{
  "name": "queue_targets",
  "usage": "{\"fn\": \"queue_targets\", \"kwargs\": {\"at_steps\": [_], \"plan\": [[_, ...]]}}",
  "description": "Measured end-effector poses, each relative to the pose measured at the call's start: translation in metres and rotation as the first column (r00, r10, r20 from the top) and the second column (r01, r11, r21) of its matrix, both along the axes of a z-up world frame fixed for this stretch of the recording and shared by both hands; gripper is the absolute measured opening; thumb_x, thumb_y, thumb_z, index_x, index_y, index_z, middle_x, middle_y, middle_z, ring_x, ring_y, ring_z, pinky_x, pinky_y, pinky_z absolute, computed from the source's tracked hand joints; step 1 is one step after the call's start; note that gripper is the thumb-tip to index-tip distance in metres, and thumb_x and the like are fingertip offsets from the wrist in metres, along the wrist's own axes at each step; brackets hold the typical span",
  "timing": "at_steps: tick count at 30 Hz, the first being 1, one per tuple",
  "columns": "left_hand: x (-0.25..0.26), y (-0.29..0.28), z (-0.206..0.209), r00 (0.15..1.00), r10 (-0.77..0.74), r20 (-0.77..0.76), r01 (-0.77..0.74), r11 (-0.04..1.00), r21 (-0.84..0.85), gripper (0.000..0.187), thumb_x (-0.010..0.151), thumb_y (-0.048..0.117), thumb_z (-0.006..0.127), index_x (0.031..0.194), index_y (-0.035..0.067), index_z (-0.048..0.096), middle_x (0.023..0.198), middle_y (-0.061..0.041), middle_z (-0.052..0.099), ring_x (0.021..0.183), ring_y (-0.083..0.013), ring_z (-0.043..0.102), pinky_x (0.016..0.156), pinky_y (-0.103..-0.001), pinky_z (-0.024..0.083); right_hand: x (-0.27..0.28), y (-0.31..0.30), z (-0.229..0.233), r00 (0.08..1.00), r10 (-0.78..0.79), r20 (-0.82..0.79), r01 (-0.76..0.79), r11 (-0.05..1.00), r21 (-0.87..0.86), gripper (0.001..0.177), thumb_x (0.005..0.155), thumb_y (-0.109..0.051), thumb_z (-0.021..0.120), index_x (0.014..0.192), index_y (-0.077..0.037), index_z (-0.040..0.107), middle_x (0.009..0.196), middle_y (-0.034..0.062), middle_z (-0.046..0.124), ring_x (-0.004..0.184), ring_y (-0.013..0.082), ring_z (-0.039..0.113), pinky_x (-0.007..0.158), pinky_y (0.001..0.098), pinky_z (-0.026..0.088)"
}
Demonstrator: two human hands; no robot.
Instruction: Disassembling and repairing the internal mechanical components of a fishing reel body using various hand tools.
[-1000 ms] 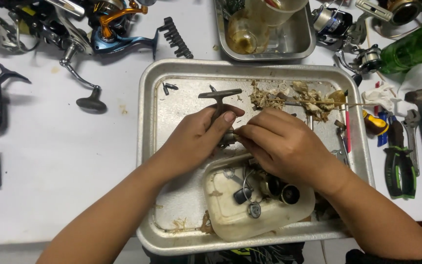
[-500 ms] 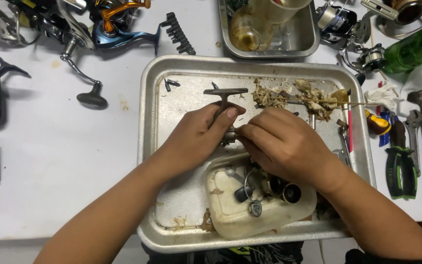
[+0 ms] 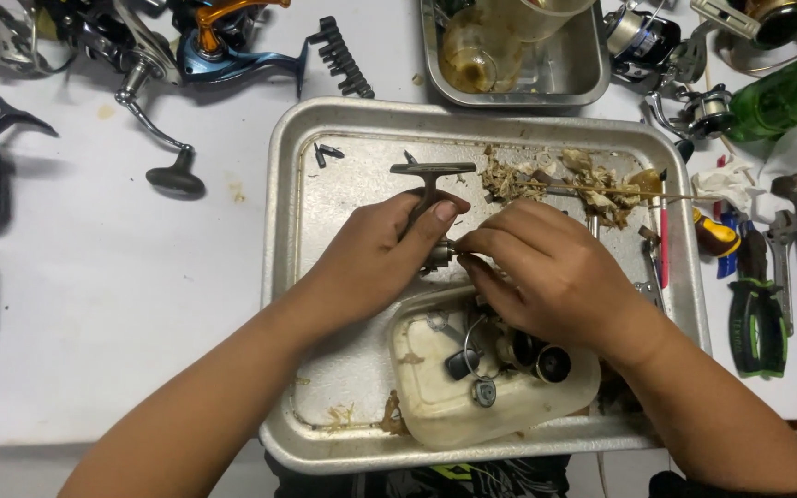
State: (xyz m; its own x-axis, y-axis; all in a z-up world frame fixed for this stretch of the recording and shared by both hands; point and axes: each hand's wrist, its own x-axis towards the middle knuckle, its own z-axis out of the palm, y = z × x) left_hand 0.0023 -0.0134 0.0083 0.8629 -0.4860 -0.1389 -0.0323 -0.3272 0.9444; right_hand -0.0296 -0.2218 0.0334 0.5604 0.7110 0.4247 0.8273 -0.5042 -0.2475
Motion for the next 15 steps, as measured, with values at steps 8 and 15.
{"fn": "queue_targets", "kwargs": {"at_steps": [8,15], "plan": [[-0.0014,-0.0001,-0.0002,1.000,-0.024,-0.019,0.024,1.000,-0.018,0.049,0.096,0.059,0.038,0.081,0.016,0.056,0.073,0.003,0.055,0.072,-0.0111,0.054,0.068,-0.029,0.041,0.0002,0.0053,-0.0010,0.999,0.020,0.028,-0.021,0.999,0.042,0.007,0.095,0.008,0.069,0.101,0.010,0.066,0.093,0.0207,0.065,0.077,0.0332,0.061,0.070,0.0426,0.053],[0.0008,-0.0007,-0.0017,1.000,-0.003,-0.024,0.002,0.999,-0.046,0.062,0.092,0.060,0.037,0.120,0.015,0.071,0.101,0.000,0.075,0.098,-0.0141,0.071,0.085,-0.030,0.052,-0.0002,0.0094,-0.0030,0.998,-0.010,0.059,0.008,0.999,0.045,0.004,0.096,0.010,0.067,0.099,0.012,0.064,0.091,0.0213,0.063,0.075,0.0332,0.058,0.067,0.0424,0.052]]}}
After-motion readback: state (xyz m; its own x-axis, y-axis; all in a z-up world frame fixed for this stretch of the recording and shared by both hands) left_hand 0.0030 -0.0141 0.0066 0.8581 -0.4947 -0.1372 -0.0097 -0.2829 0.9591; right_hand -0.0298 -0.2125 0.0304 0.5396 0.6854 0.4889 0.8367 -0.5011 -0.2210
